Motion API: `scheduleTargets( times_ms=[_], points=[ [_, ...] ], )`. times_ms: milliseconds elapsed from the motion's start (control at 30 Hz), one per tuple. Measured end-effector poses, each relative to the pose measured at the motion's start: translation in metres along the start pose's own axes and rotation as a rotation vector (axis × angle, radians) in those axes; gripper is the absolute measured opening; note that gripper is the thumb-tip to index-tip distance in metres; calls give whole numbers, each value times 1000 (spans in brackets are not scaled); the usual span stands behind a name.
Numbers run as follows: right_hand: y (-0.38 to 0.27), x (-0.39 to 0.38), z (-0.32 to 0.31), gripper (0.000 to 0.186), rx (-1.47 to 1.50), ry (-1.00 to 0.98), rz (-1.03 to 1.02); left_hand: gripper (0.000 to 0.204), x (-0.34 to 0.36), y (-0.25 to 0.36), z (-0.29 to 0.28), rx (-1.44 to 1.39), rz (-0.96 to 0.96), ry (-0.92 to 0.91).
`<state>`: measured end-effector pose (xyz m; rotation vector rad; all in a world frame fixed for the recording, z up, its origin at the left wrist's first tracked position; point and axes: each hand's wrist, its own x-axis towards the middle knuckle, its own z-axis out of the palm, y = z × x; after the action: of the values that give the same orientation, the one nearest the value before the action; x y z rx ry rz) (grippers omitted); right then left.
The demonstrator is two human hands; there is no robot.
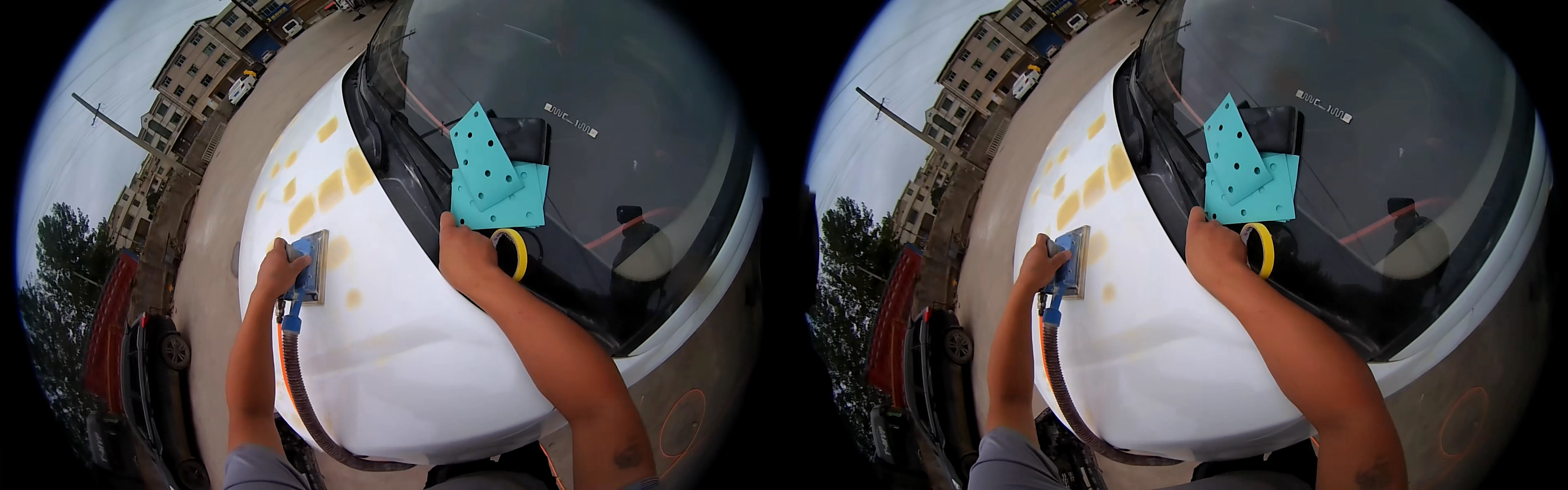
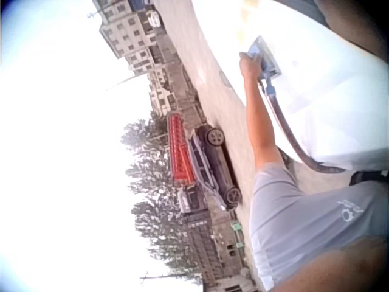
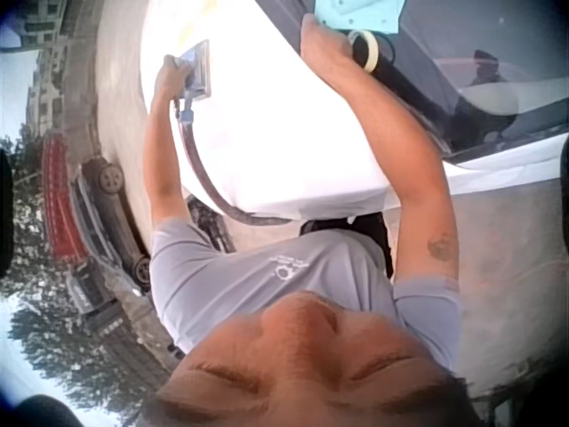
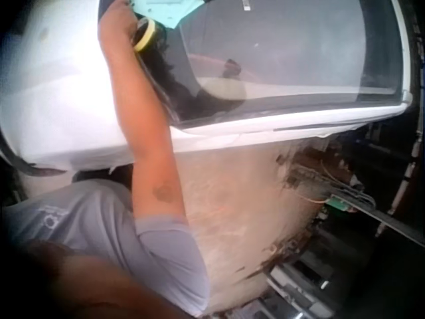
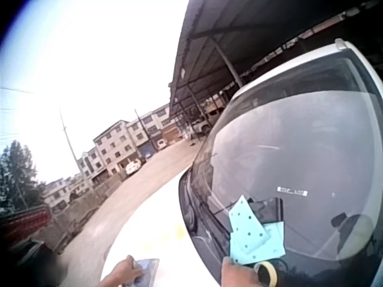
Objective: The person uses a pneumatic sander to smooth yellow filler patches on a white car hood. They move the sander across multiple spots while occasionally touching the surface with their left hand to check smoothness.
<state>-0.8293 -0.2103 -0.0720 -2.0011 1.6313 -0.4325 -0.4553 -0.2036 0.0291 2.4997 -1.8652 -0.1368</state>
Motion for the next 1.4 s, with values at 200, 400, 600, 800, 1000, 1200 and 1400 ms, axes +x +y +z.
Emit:
scheduleTargets(
  times_ms=[200, 400, 600, 800, 1000, 1200, 1400],
  points=[
    [7, 4, -2, 33, 15, 17, 29, 61, -46, 43, 10, -9, 186, 5],
    [1, 2, 4, 33, 19, 3, 4, 56, -8, -11, 2, -45, -25, 11],
    [7, 6, 0, 35, -3, 12, 38, 58, -42, 12, 12, -34, 113, -6],
    [0, 0, -2, 29, -31, -12, 28, 55, -23, 7, 4, -13, 68, 19],
    [1, 1, -3, 28, -3, -28, 35, 54, -14, -15, 4, -17, 54, -1],
    [2, 2, -8, 27, -43, -22, 42, 58, -56, -8, 9, -19, 95, -6],
    [-3, 1, -1, 29, -16, -42, 26, 55, -44, -41, -1, -11, -5, -28]
  ],
)
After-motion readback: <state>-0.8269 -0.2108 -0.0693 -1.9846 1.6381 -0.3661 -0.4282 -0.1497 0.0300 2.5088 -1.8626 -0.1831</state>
